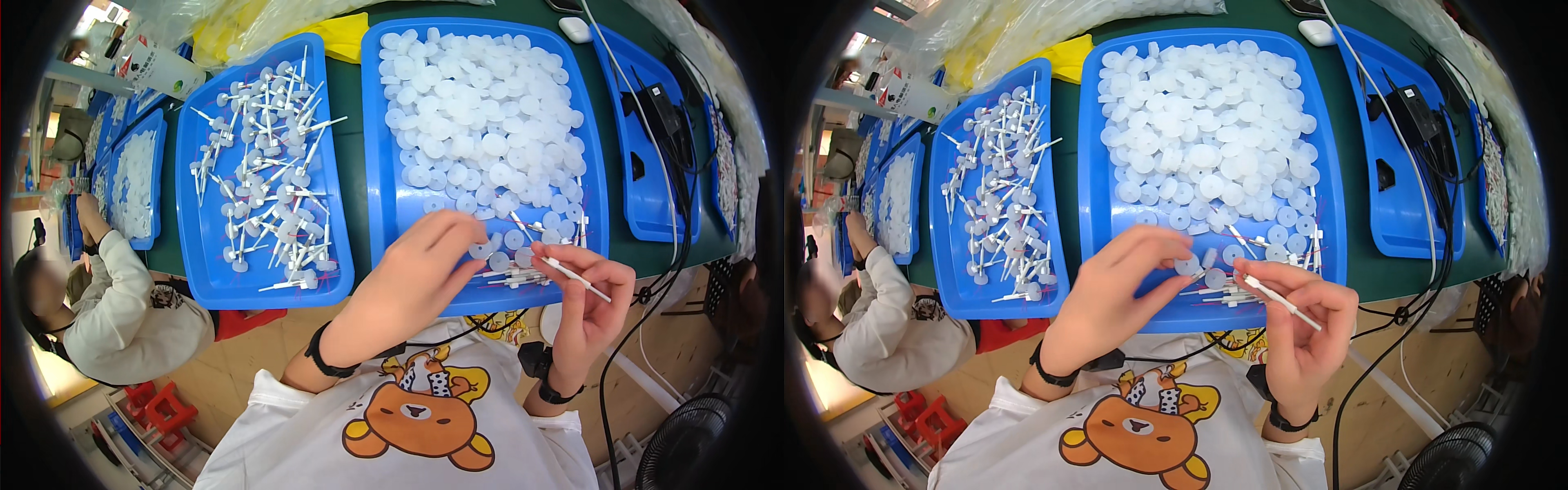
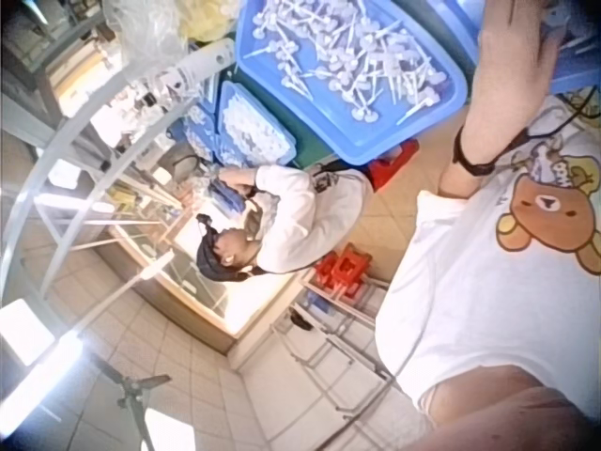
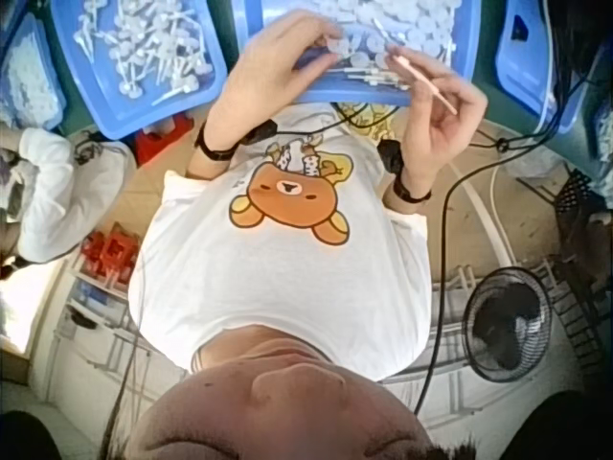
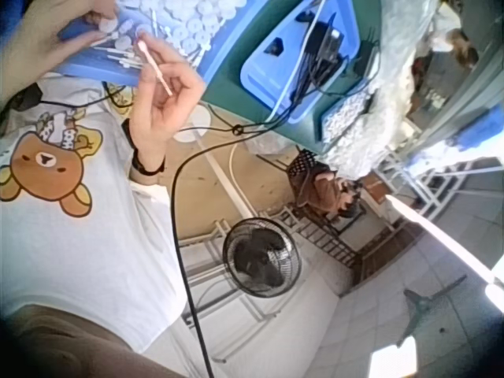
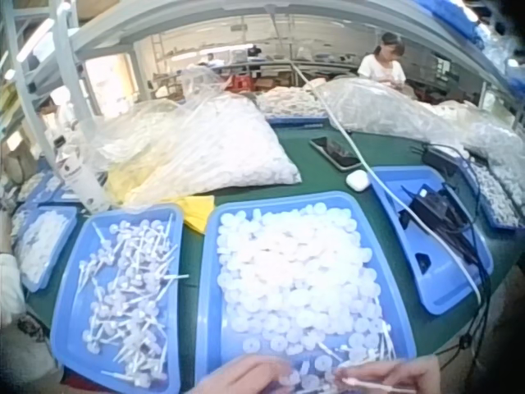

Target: The person repeatedly picks a small white circular disc and a thin white stick with wires, inserts the stick into the disc, and places the assembled unit into a blue tray. The process is repeated continuously with components from two separate trays.

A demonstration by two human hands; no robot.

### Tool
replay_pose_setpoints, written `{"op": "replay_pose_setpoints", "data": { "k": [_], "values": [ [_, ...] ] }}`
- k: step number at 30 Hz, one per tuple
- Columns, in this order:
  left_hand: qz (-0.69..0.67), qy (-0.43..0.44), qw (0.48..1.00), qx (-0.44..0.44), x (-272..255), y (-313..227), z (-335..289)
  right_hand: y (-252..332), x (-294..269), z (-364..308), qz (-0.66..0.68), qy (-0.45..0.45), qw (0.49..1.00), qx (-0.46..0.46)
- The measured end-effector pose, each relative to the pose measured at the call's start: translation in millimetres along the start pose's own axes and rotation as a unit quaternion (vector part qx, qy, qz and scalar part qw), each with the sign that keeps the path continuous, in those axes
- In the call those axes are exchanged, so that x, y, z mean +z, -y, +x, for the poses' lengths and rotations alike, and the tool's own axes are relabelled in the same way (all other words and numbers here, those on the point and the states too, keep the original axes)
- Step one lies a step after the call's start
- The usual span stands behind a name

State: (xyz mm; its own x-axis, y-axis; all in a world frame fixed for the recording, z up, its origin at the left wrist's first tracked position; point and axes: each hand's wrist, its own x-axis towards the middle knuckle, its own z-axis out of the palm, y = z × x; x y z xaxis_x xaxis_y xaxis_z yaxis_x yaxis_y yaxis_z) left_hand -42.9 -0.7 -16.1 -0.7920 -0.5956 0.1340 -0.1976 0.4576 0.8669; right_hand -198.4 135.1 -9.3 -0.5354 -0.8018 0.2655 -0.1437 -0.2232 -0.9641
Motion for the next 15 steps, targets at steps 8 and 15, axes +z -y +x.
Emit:
{"op": "replay_pose_setpoints", "data": {
  "k": [8,15],
  "values": [
    [-0.484,0.014,0.859,-0.165,-18.6,-14.7,-20.2,6.7,12.7,0.0,0.045,0.04,0.996,-0.069],
    [-0.54,0.023,0.82,-0.188,-17.8,-14.9,-23.4,6.7,8.7,0.7,0.048,0.128,0.978,-0.156]
  ]
}}
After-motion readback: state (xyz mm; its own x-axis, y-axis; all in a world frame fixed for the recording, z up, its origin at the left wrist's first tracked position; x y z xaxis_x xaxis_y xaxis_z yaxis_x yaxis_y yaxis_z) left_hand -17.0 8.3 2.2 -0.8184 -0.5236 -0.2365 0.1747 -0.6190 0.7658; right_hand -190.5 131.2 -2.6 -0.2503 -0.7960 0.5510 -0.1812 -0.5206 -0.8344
